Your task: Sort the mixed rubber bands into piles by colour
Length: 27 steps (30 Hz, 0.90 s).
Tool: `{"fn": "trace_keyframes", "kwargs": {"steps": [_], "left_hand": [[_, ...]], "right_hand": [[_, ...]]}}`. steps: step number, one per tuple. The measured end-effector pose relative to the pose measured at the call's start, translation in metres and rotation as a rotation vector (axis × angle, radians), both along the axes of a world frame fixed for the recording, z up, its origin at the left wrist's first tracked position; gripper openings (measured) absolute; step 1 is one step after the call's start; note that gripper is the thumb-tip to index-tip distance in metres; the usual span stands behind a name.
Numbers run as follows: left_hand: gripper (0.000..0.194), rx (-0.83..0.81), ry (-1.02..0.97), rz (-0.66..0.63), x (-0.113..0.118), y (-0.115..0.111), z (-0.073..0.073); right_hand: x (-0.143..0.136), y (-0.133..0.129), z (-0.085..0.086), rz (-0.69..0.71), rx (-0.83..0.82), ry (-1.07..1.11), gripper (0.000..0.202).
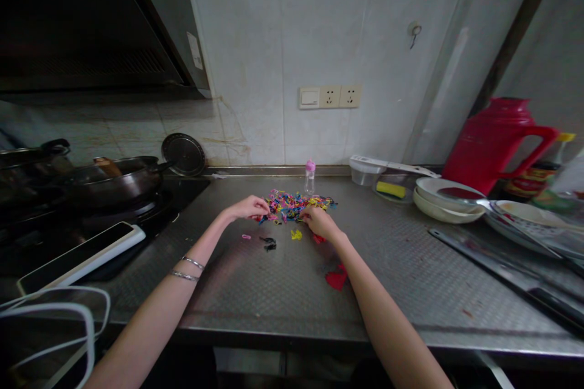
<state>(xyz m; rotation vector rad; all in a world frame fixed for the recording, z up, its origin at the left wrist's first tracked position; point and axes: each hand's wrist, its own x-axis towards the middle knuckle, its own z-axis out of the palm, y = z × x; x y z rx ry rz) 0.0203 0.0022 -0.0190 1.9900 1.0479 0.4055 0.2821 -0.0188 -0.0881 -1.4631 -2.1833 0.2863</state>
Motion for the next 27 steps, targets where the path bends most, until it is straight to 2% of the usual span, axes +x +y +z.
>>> {"fn": "trace_keyframes", "kwargs": {"steps": [6, 10, 16, 27], "left_hand": [[0.029, 0.041, -0.053, 0.100, -0.004, 0.000, 0.002], [0.028, 0.034, -0.050, 0.124, -0.005, 0.000, 0.002], [0.032, 0.031, -0.033, 0.120, -0.005, 0.001, -0.001], [0.039, 0.048, -0.021, 0.098, -0.008, 0.010, -0.009]], "right_hand": [[0.004, 0.000, 0.002, -0.004, 0.034, 0.080, 0.028], [0.007, 0.004, -0.005, 0.020, 0.032, 0.103, 0.028], [0.011, 0.011, -0.018, 0.046, 0.009, 0.125, 0.029], [0.017, 0.012, -0.016, 0.067, 0.032, 0.177, 0.029]]}}
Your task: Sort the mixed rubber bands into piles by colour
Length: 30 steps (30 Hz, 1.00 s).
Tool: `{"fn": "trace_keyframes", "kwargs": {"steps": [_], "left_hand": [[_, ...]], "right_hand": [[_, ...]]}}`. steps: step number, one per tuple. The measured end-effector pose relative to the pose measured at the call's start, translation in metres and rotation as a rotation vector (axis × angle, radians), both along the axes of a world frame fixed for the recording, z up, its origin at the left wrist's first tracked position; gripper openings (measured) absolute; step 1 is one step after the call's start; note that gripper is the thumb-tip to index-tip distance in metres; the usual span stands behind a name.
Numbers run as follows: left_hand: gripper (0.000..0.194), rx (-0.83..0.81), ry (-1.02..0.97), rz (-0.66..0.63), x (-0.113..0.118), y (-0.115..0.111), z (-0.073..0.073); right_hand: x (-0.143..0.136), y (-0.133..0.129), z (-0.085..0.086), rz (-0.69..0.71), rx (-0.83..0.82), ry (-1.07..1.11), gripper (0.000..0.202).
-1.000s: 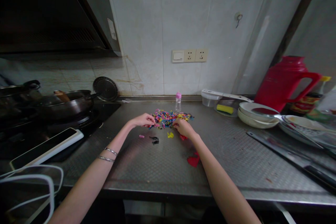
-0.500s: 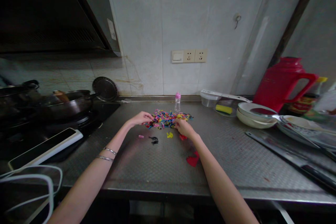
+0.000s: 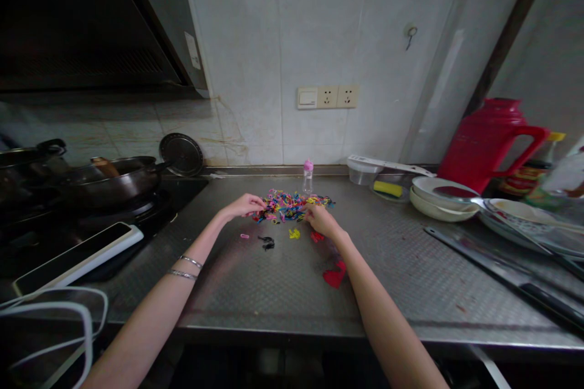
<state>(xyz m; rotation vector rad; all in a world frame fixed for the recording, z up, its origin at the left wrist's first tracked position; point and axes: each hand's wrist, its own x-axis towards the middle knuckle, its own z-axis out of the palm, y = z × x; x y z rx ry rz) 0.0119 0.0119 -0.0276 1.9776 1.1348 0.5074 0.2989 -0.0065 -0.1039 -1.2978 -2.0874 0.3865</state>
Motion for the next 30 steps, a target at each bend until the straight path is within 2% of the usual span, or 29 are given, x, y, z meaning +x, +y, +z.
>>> {"fn": "trace_keyframes", "kwargs": {"steps": [6, 15, 24, 30], "left_hand": [[0.041, 0.003, 0.005, -0.003, 0.001, 0.000, -0.001], [0.040, 0.017, 0.066, 0.020, 0.004, -0.005, 0.003], [0.040, 0.013, 0.061, 0.015, 0.004, -0.006, 0.003], [0.041, 0.017, 0.055, 0.009, 0.003, -0.003, 0.002]], "right_hand": [[-0.001, -0.003, 0.000, -0.005, -0.024, -0.006, 0.030], [-0.004, -0.010, 0.013, 0.031, -0.035, -0.139, 0.016], [-0.004, -0.008, 0.011, -0.014, -0.012, -0.136, 0.016], [-0.004, -0.012, 0.018, -0.030, 0.006, -0.099, 0.017]]}}
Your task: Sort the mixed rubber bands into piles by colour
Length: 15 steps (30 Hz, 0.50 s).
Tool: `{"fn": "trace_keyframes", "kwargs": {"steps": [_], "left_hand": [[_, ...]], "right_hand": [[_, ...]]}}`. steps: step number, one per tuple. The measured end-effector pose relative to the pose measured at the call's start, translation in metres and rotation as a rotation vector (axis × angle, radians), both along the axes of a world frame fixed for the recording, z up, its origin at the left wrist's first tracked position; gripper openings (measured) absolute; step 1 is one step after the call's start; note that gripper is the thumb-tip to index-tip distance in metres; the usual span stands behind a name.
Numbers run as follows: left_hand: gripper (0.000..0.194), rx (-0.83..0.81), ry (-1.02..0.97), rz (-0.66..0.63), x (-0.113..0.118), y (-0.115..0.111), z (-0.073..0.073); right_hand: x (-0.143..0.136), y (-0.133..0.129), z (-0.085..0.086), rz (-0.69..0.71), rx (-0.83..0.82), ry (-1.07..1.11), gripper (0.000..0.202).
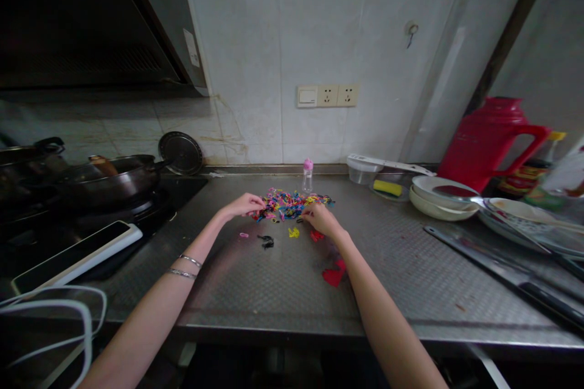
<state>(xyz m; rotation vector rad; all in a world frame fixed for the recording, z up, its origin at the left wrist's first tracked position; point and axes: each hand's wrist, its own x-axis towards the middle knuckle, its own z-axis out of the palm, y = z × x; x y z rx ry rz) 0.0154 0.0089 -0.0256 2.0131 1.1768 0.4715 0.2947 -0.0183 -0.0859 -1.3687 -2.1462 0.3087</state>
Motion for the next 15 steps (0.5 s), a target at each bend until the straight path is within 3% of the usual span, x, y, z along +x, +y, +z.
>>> {"fn": "trace_keyframes", "kwargs": {"steps": [7, 11, 15], "left_hand": [[0.034, 0.061, 0.022, 0.015, -0.002, 0.003, -0.005], [0.022, 0.127, 0.086, -0.028, -0.006, 0.012, -0.013], [0.019, 0.151, 0.186, -0.051, -0.010, 0.019, -0.019]], "right_hand": [[-0.008, -0.010, 0.016, 0.070, -0.024, 0.163, 0.021], [-0.013, -0.014, 0.020, 0.194, -0.106, 0.119, 0.021], [-0.017, -0.017, 0.020, 0.206, -0.174, 0.075, 0.017]]}}
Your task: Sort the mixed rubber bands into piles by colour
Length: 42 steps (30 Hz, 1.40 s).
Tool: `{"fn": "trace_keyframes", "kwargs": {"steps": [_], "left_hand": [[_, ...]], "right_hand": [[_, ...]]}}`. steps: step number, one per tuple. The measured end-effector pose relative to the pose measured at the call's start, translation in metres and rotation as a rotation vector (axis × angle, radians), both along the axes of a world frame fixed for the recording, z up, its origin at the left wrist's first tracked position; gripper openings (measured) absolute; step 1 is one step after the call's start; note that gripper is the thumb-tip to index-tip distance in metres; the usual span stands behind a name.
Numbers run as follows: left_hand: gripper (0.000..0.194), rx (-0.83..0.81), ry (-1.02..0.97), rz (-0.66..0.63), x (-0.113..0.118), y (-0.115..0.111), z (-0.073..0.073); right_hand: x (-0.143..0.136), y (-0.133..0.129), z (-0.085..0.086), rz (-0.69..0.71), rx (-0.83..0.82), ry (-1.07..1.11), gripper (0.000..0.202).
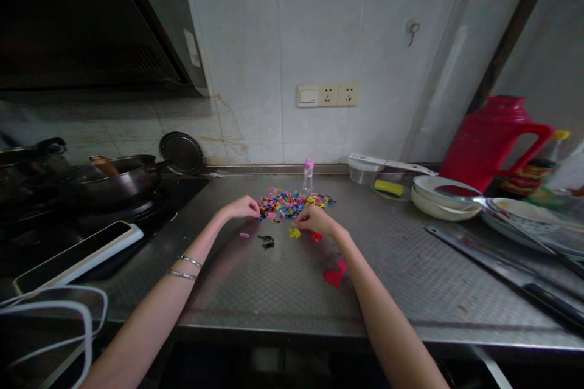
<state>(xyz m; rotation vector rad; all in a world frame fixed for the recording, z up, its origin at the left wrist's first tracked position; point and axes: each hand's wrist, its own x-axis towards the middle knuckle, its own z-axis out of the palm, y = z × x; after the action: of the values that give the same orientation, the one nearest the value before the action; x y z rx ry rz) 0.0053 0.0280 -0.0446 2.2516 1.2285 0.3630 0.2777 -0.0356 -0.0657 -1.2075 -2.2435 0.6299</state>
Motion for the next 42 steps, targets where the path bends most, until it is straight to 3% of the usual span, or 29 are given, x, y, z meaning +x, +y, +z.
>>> {"fn": "trace_keyframes", "kwargs": {"steps": [7, 16, 28, 35, 42], "left_hand": [[0.021, -0.030, 0.046, -0.012, -0.003, -0.001, -0.001], [0.018, -0.085, 0.084, -0.015, -0.002, -0.002, -0.002], [0.022, -0.038, 0.100, -0.072, 0.002, -0.005, 0.001], [0.021, -0.021, 0.048, -0.097, 0.007, -0.013, 0.009], [0.020, -0.087, -0.131, -0.115, 0.013, -0.018, 0.014]], "right_hand": [[-0.003, -0.005, 0.003, 0.019, -0.054, -0.010, 0.017], [0.000, -0.008, 0.015, -0.116, 0.093, 0.076, 0.029], [0.008, -0.003, 0.010, -0.174, 0.148, 0.107, 0.030], [0.010, -0.002, 0.009, -0.228, 0.196, 0.122, 0.028], [0.000, -0.003, 0.007, -0.186, 0.192, 0.150, 0.023]]}}
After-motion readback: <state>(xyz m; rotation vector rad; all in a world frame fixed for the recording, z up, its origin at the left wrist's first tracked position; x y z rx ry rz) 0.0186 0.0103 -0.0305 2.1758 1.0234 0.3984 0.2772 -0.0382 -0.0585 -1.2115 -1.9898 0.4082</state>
